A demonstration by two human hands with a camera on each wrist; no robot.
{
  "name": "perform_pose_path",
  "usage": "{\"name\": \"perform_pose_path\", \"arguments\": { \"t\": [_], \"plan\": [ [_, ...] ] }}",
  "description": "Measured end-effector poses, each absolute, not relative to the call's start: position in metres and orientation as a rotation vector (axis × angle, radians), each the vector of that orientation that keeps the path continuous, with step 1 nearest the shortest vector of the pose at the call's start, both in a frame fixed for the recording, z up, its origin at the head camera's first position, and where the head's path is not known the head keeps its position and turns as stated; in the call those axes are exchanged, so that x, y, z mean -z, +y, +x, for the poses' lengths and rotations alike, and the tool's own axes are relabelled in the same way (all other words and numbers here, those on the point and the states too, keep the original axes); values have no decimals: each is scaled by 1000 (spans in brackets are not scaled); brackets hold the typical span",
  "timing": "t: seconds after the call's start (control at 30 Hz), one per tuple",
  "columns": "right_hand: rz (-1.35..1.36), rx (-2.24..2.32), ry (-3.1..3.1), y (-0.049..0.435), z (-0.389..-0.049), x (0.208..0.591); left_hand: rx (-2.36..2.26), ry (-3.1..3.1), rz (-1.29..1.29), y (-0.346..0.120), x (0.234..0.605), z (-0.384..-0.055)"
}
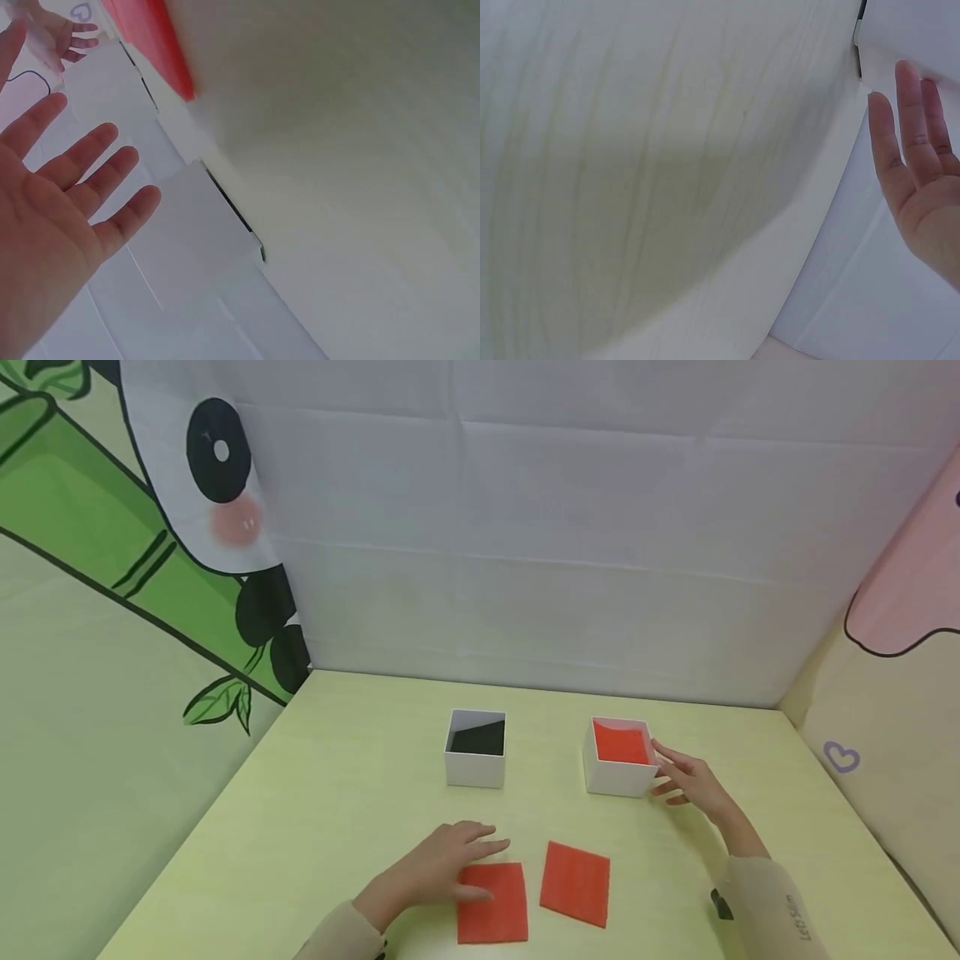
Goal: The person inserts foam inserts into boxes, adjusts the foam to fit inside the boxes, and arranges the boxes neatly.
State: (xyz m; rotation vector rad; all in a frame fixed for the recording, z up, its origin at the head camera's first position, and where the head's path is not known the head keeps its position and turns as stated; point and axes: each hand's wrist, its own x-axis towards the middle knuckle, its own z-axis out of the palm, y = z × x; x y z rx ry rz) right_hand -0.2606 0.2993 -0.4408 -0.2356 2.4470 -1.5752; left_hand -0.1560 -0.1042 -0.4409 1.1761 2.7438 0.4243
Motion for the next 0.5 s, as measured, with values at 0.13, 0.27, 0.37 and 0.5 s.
{"name": "perform_pose_path", "arguments": {
  "t": [0.13, 0.27, 0.37, 0.5],
  "plan": [
    [-235, 1564, 2452, 300, -262, 440, -371, 2715, 1187, -103, 441, -149],
    [-237, 1571, 2452, 301, -263, 442, -315, 2686, 1202, -100, 443, -145],
    [-239, 1578, 2446, 301, -263, 443, -272, 2675, 1211, -100, 447, -142],
    [-241, 1576, 2444, 302, -263, 445, -213, 2690, 1228, -100, 452, -141]
  ]
}}
